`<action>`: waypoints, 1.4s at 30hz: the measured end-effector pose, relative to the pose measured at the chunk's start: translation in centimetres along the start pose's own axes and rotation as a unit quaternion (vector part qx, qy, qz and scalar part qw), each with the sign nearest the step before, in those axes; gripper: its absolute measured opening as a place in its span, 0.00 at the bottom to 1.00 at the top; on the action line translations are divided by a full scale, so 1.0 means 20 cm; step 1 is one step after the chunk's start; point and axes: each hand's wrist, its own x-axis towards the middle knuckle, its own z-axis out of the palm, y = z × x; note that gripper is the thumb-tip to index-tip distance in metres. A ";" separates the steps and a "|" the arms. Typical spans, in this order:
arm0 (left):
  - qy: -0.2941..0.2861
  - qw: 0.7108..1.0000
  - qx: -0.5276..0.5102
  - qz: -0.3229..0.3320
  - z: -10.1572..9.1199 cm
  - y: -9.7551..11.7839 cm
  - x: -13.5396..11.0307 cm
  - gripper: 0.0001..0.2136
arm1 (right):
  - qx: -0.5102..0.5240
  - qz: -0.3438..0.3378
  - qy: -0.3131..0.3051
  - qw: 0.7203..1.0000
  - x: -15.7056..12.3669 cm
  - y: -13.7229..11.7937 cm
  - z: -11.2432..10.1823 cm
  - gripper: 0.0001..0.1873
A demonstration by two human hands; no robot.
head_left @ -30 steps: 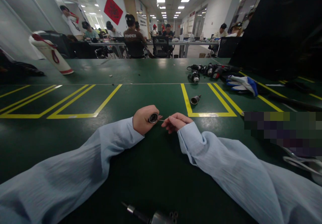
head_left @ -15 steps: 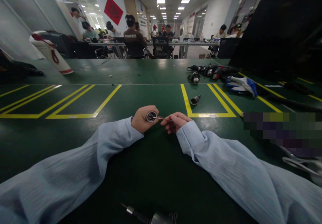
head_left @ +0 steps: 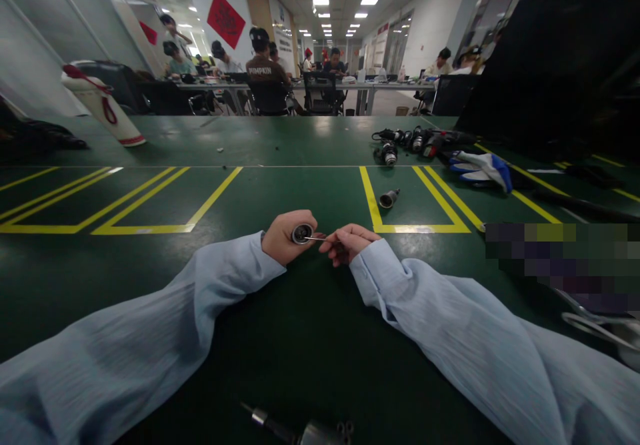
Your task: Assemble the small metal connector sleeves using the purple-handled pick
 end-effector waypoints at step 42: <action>0.035 0.998 -0.005 -0.058 0.01 -0.01 -0.01 0.08 | -0.079 -0.090 0.039 0.992 -0.02 0.03 0.06 0.11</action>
